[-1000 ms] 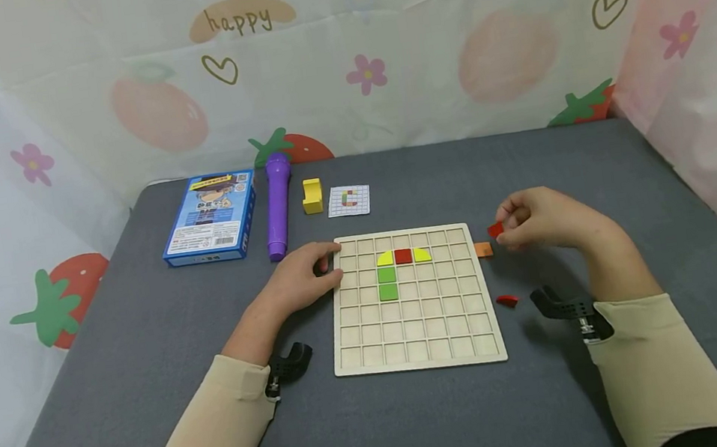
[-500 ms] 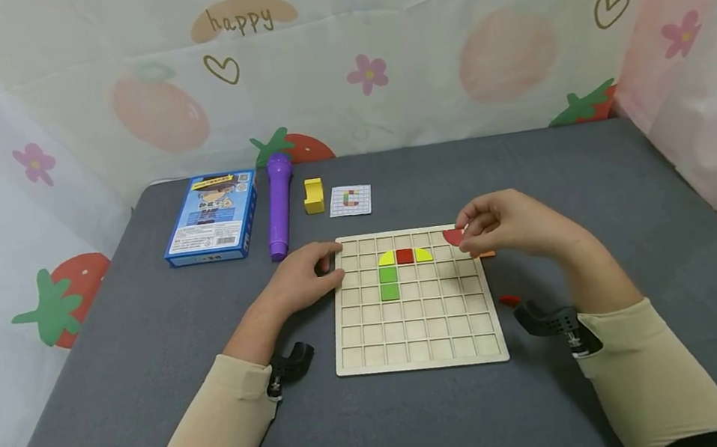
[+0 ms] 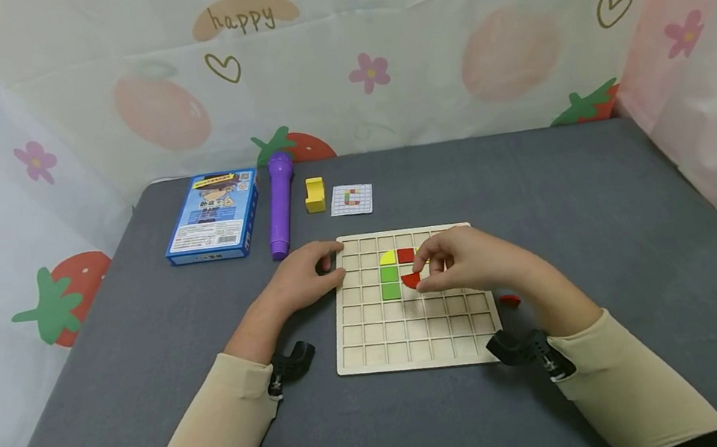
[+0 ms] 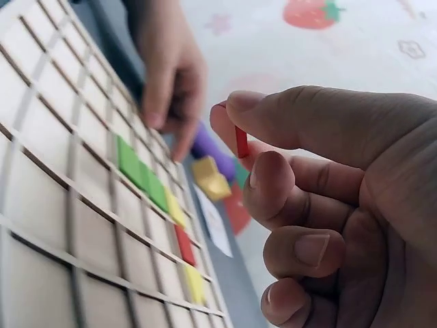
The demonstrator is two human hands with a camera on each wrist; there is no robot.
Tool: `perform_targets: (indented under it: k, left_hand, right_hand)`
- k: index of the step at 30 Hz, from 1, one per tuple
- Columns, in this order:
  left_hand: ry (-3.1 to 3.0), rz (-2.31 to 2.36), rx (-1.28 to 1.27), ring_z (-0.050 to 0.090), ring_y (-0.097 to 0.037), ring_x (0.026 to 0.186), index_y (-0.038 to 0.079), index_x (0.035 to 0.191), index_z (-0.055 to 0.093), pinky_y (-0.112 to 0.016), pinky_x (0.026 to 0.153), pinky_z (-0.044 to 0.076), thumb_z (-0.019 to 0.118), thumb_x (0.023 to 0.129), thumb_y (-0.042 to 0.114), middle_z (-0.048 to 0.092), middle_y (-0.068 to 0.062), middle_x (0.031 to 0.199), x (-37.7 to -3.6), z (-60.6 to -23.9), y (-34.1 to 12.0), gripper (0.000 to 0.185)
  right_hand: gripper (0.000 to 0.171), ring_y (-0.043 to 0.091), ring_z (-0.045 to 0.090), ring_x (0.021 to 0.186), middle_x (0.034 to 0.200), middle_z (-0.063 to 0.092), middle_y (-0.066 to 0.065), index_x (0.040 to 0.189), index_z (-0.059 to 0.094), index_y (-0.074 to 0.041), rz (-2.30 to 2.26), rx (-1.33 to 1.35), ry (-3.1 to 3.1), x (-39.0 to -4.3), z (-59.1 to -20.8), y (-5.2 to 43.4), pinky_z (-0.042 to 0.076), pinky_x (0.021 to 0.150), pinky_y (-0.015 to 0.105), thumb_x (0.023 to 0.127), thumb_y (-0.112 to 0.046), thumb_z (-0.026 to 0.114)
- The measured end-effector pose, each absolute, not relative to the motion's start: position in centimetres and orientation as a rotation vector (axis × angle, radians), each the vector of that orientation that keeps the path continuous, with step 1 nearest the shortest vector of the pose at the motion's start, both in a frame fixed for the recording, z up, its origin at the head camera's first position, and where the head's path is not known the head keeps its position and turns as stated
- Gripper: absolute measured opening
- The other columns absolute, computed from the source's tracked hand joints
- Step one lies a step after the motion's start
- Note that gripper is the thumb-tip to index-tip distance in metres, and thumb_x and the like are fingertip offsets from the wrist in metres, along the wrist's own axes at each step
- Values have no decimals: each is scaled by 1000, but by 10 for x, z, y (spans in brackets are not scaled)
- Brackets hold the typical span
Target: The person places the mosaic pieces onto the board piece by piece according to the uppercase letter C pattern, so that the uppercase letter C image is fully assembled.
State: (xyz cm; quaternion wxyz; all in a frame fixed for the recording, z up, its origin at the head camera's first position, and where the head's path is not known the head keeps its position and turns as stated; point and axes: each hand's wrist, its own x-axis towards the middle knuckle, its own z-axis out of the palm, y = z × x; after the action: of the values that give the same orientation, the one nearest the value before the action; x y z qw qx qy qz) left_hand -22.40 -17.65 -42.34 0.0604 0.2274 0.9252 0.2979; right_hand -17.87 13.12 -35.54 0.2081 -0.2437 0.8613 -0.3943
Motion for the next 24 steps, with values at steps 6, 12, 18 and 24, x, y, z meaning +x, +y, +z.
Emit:
perform_targets:
  k: [6,12,18,24]
  left_hand:
    - [2802,900,687,49,-20,81,5,141,61,-38,76,37,69,96,23,53,-6,89,-225,-425,-177,49]
    - [2806,893,681,49,-21,82,5,141,61,-38,76,37,69,96,23,53,-6,90,-225,-425,-176,49]
    - [2810,887,679,50,-21,83,5,141,61,-38,76,37,68,96,23,53,-6,90,-226,-426,-176,49]
    - [2810,882,681,50,-21,83,5,141,60,-38,76,37,68,96,23,53,-6,90,-226,-426,-176,49]
  right_hand:
    - [15,12,50,62,74,61,-3,98,73,-15,-984,-775,2406,-174,-371,111,42,60,30,88,-23,80]
    - [11,10,53,63,73,62,-6,94,73,-17,-880,-843,2437,-170,-383,98,44,63,30,89,-24,80]
    - [14,9,53,65,72,60,-8,95,75,-15,-777,-859,2526,-168,-387,92,45,64,30,88,-25,81]
    - [14,8,53,66,68,58,-10,97,76,-17,-651,-845,2643,-165,-388,85,45,63,30,87,-25,80]
